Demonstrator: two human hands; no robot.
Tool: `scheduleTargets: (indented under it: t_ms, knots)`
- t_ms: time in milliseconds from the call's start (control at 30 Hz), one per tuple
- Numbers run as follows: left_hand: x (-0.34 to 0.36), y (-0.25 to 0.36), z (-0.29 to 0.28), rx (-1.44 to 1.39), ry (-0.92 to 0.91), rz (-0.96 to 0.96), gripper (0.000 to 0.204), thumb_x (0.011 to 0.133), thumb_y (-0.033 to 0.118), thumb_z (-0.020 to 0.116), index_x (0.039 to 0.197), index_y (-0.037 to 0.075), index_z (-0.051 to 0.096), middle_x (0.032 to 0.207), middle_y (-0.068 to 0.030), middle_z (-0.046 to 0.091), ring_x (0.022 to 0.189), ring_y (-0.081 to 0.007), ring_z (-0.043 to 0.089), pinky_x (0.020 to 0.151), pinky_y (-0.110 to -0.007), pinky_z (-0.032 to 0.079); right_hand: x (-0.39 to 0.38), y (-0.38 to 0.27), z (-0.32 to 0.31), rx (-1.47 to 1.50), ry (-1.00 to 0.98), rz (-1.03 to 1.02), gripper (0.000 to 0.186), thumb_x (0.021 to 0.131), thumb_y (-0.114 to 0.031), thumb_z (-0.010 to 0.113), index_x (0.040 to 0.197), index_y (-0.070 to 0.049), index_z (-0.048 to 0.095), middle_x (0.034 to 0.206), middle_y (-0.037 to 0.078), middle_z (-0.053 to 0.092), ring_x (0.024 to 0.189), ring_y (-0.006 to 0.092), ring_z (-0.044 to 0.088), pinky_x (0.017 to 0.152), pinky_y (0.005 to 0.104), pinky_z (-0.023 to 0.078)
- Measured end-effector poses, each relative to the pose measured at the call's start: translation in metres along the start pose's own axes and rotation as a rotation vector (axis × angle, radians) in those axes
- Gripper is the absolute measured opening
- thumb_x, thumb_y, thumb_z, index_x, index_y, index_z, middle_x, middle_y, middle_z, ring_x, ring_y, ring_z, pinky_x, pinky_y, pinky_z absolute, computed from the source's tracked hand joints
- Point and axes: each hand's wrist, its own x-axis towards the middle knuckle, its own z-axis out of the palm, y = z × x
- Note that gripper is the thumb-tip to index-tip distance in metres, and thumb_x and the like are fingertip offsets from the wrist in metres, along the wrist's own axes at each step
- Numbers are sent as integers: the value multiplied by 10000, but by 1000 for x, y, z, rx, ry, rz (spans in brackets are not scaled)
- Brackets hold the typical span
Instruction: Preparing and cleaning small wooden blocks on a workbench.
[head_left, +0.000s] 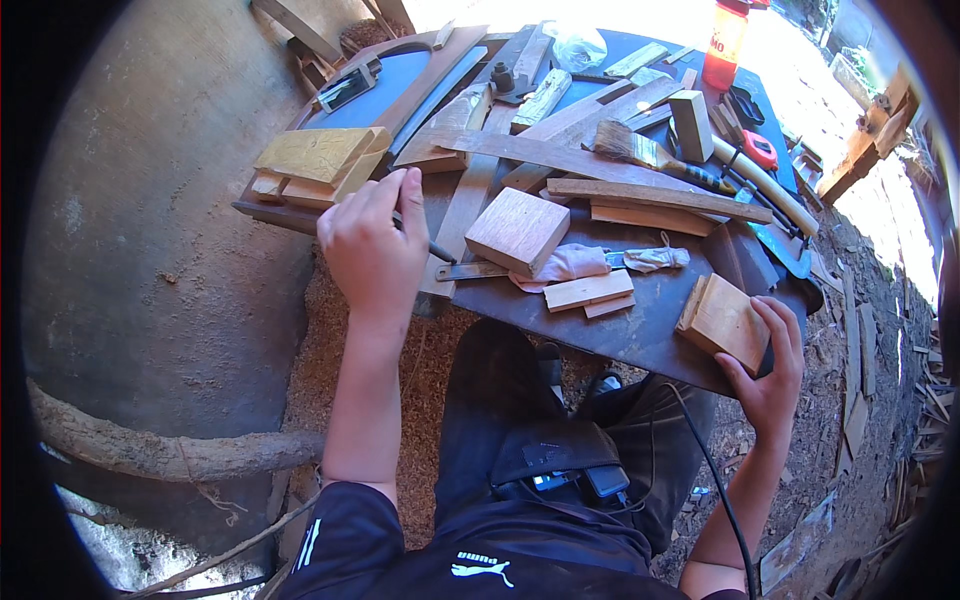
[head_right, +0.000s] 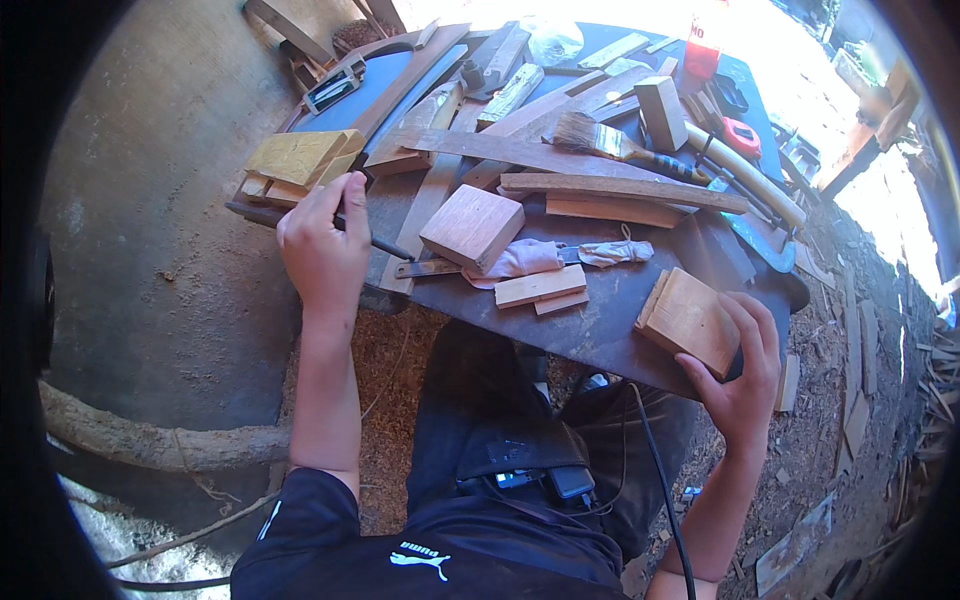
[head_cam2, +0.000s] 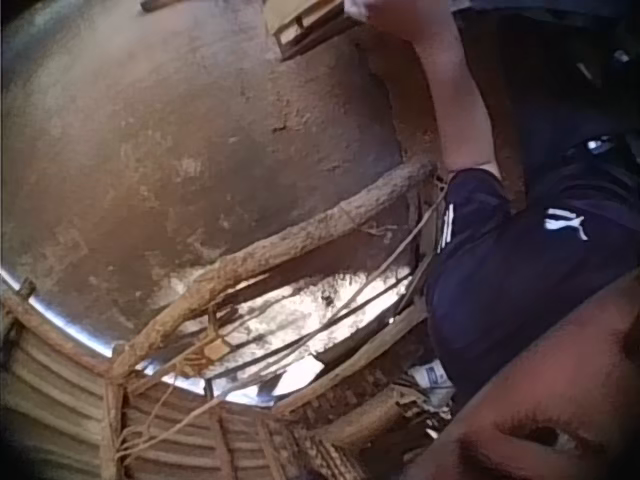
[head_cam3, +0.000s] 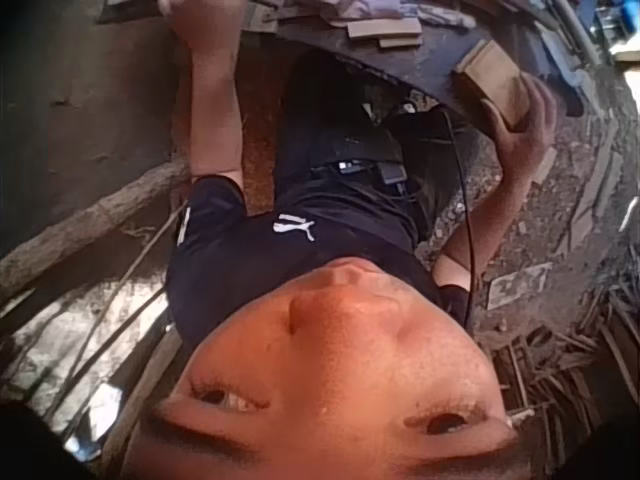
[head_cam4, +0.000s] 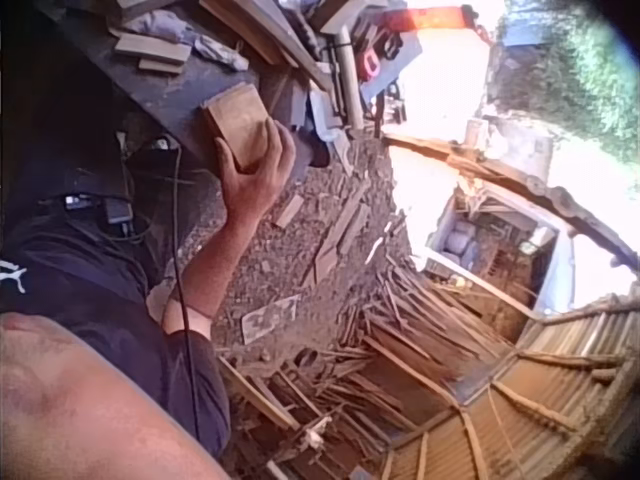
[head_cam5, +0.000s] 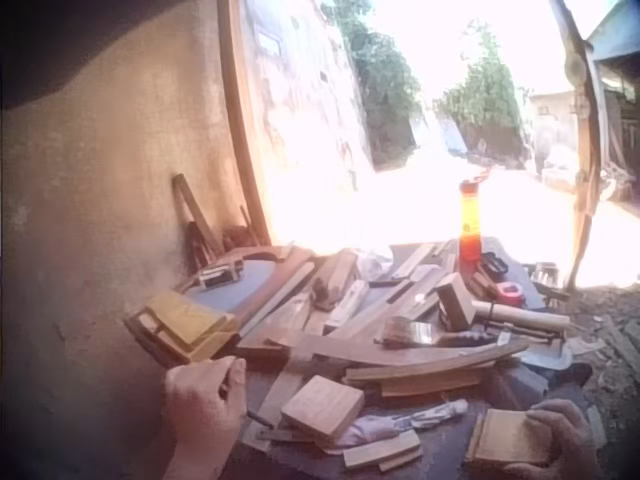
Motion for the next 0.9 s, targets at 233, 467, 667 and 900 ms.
scheduleTargets:
  t_ms: [233, 467, 667, 900]
  knots:
    - [2, 0, -5, 53, -86, -35, 253, 990, 267, 670, 1027, 39, 772, 811, -135, 727, 722, -295, 695, 675, -364, 525, -3, 0, -1, -9, 2, 11, 662, 727, -277, 888, 1279, -25, 624, 1250, 162, 629, 1169, 358, 608, 1011, 444, 475]
    - [42, -20, -31, -275, -707, -175, 247, 1025, 188, 611, 976, -22, 730, 779, 17, 600, 726, -78, 506, 674, -255, 425, 1, 2, 1, -30, -5, -4, 663, 727, -252, 888, 1296, -33, 627, 1278, 174, 628, 1175, 371, 616, 1010, 440, 485]
    - [39, -12, -33, -290, -737, -21, 261, 994, 236, 645, 930, -17, 659, 738, -106, 608, 705, -169, 566, 675, -329, 462, 0, 5, -3, -39, 1, -7, 665, 722, -256, 887, 1298, -40, 634, 1281, 169, 630, 1174, 362, 618, 1005, 442, 487]
    - [10, 2, 1, 54, -254, 135, 496, 974, 318, 681, 705, 2, 409, 640, -155, 452, 612, -351, 486, 588, -449, 397, -4, 6, 0, -24, -18, 1, 675, 730, -271, 884, 1317, -51, 632, 1298, 166, 622, 1190, 354, 609, 1018, 446, 480]
